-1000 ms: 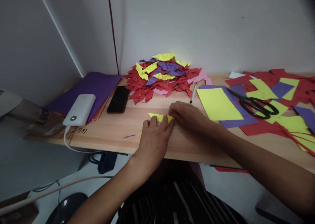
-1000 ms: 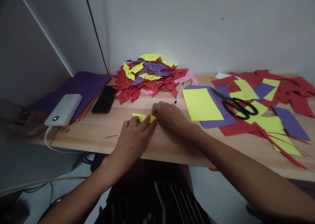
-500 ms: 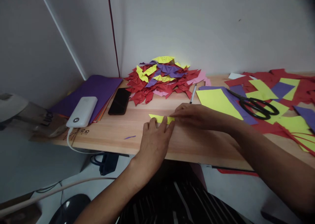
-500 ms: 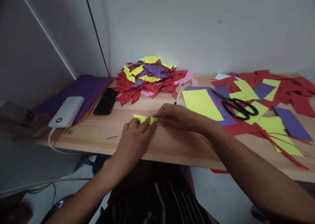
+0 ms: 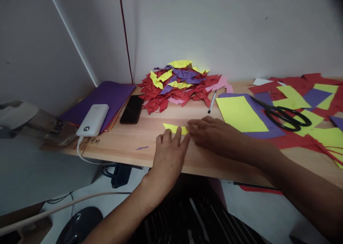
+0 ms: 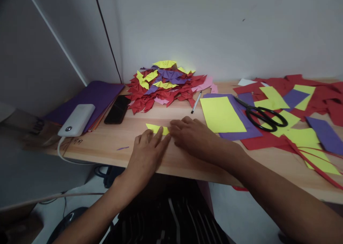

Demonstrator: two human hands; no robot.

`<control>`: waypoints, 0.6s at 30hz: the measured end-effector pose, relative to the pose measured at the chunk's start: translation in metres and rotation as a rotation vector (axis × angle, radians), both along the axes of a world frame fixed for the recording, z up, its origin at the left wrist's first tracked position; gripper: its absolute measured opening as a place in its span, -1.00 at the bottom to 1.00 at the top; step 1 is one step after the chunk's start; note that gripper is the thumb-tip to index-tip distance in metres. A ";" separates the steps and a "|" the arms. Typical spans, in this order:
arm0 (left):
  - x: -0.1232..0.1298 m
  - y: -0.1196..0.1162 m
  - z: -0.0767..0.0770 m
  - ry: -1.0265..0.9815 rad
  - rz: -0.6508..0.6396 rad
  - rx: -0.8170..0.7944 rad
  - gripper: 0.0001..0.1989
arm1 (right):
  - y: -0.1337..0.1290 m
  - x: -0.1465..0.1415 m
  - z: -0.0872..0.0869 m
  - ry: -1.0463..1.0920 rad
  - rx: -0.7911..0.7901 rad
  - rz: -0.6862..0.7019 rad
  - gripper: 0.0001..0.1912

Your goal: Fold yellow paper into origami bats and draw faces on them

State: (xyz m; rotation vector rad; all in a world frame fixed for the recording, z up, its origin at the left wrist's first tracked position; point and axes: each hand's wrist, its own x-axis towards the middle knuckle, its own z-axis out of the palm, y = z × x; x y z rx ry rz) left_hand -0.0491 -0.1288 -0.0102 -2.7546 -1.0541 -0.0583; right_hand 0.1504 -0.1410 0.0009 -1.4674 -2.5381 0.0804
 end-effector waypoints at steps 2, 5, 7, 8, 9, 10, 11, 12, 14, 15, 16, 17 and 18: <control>-0.001 -0.001 -0.002 -0.011 0.001 0.010 -0.51 | -0.002 -0.003 0.000 -0.069 0.006 -0.003 -0.66; -0.001 -0.002 -0.003 -0.020 0.003 0.015 -0.51 | -0.005 -0.004 -0.001 -0.112 0.004 -0.046 -0.62; -0.001 -0.001 -0.004 -0.027 0.004 0.016 -0.50 | -0.006 0.000 -0.002 -0.109 0.010 -0.036 -0.60; -0.001 -0.001 -0.004 -0.030 0.006 0.016 -0.50 | -0.007 0.003 -0.003 -0.106 0.014 -0.020 -0.58; -0.001 0.000 -0.004 -0.033 0.006 0.015 -0.50 | -0.007 0.006 -0.002 -0.106 0.014 0.002 -0.56; -0.001 0.000 -0.005 -0.036 0.006 0.014 -0.50 | -0.008 0.009 -0.002 -0.109 0.013 0.027 -0.55; -0.001 0.000 -0.005 -0.037 0.006 0.012 -0.50 | -0.008 0.011 -0.001 -0.115 0.010 0.047 -0.55; -0.001 0.000 -0.005 -0.040 0.006 0.010 -0.50 | -0.009 0.012 0.000 -0.123 0.007 0.058 -0.57; -0.001 -0.001 -0.007 -0.050 0.006 0.007 -0.50 | -0.010 0.011 0.004 -0.139 0.004 0.043 -0.60; -0.001 -0.001 -0.007 -0.056 0.007 0.005 -0.50 | -0.010 0.008 0.005 -0.148 0.006 0.017 -0.61; -0.002 -0.001 -0.007 -0.059 0.008 0.001 -0.50 | -0.011 0.004 0.007 -0.161 0.008 -0.014 -0.62; -0.002 -0.002 -0.008 -0.063 0.008 -0.003 -0.51 | -0.011 0.000 0.008 -0.178 0.009 -0.048 -0.62; -0.002 -0.002 -0.007 -0.066 0.009 -0.006 -0.51 | -0.012 -0.003 0.009 -0.197 0.008 -0.075 -0.62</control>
